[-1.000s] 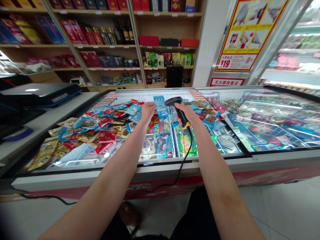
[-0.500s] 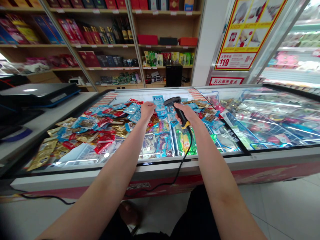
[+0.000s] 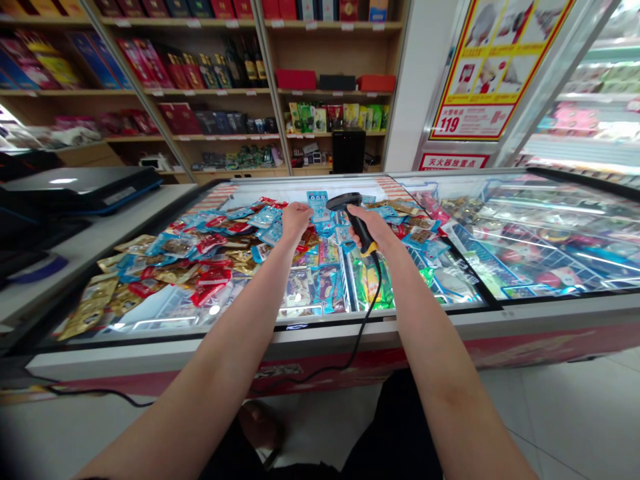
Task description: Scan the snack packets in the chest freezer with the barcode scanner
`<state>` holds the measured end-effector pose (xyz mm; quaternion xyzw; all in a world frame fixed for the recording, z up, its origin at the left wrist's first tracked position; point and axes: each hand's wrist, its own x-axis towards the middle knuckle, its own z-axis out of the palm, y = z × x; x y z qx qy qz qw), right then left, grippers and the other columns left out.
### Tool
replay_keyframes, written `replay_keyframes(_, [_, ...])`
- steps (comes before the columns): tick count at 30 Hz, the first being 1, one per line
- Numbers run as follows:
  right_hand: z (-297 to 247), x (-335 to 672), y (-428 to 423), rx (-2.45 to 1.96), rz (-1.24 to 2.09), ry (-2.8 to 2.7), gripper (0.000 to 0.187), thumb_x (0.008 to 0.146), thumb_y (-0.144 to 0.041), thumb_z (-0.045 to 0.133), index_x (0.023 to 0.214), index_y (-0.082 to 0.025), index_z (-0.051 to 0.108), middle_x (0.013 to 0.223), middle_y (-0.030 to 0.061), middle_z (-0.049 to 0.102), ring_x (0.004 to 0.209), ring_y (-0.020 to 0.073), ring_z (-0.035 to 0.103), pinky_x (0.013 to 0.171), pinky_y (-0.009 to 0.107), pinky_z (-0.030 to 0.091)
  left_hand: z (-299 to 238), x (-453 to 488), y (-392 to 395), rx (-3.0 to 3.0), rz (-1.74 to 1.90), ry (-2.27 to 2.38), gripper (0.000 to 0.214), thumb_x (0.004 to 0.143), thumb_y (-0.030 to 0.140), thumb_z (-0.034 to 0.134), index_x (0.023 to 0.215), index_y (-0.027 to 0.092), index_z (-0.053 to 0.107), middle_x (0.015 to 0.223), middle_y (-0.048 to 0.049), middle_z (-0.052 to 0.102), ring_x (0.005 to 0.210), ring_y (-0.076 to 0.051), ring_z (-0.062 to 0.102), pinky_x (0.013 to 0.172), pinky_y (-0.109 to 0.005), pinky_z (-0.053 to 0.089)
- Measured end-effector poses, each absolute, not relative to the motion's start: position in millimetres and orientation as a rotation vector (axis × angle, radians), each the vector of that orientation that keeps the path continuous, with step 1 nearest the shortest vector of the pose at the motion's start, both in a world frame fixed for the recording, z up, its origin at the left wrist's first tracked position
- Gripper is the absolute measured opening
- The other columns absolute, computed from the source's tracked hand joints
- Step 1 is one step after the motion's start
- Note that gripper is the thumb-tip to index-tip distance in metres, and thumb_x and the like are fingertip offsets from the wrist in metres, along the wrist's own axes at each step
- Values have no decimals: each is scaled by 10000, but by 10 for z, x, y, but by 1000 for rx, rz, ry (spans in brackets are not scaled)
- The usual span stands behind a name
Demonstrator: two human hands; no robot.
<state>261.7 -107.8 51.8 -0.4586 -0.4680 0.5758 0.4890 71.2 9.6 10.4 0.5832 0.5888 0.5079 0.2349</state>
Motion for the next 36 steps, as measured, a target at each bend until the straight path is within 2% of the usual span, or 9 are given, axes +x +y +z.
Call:
replay_keyframes(5, [486, 2539, -1063, -1057, 1400, -1144, 316, 947, -456, 561, 801, -175, 562, 522, 24, 592, 348, 104, 476, 303, 194, 398, 171, 518, 67, 1695, 1384, 1655, 93, 715, 150, 615, 782, 167, 676, 788, -52, 713, 853, -216, 671, 813, -328, 508])
replay_keyframes(12, [433, 2488, -1033, -993, 1405, -1122, 328, 911, -497, 605, 818, -185, 565, 525, 12, 586, 361, 103, 471, 306, 189, 399, 382, -54, 36, 1706, 1339, 1850, 188, 766, 178, 570, 909, 163, 691, 830, -59, 714, 848, -218, 674, 833, -329, 499])
replay_keyframes(16, [426, 2500, -1034, -997, 1381, -1122, 322, 908, -494, 606, 833, -183, 567, 524, 10, 589, 355, 108, 471, 299, 198, 395, 532, -300, -127, 1755, 1246, 2143, 252, 819, 211, 553, 1040, 186, 672, 1023, -101, 712, 1040, -271, 641, 942, -389, 461])
replay_keyframes(20, [438, 2501, -1041, -1041, 1372, -1098, 332, 909, -485, 602, 782, -185, 540, 517, 13, 589, 348, 104, 468, 298, 201, 396, 517, -350, -281, 1890, 974, 2311, 371, 805, 412, 637, 1118, 214, 656, 1229, -166, 649, 1209, -379, 539, 1008, -504, 405])
replay_keyframes(23, [449, 2497, -1055, -1054, 1372, -1087, 341, 907, -484, 605, 755, -190, 520, 513, 11, 584, 343, 103, 461, 299, 204, 393, 449, -335, -298, 1958, 809, 2337, 388, 773, 462, 668, 1082, 228, 680, 1258, -173, 642, 1250, -412, 496, 1040, -548, 358])
replay_keyframes(28, [462, 2526, -1060, -1038, 1383, -1062, 323, 924, -474, 585, 774, -195, 526, 527, 10, 582, 352, 106, 460, 306, 208, 381, 449, -277, -267, 1966, 899, 2336, 364, 755, 403, 680, 1066, 214, 690, 1258, -190, 630, 1253, -434, 481, 1059, -585, 313])
replay_keyframes(32, [466, 2611, -1046, -1026, 1376, -1037, 351, 894, -526, 624, 817, -193, 548, 538, 2, 580, 366, 103, 467, 318, 201, 382, 531, -53, -295, 2014, 1017, 2277, 330, 785, 371, 651, 1079, 226, 682, 1222, -172, 635, 1233, -407, 502, 1088, -569, 281])
replay_keyframes(36, [459, 2757, -1051, -1038, 1372, -978, 349, 903, -527, 612, 844, -186, 564, 529, -3, 576, 368, 104, 479, 317, 195, 384, 583, 376, -344, 2175, 950, 2097, 317, 819, 362, 621, 1092, 213, 678, 1179, -156, 657, 1183, -362, 554, 1053, -488, 353])
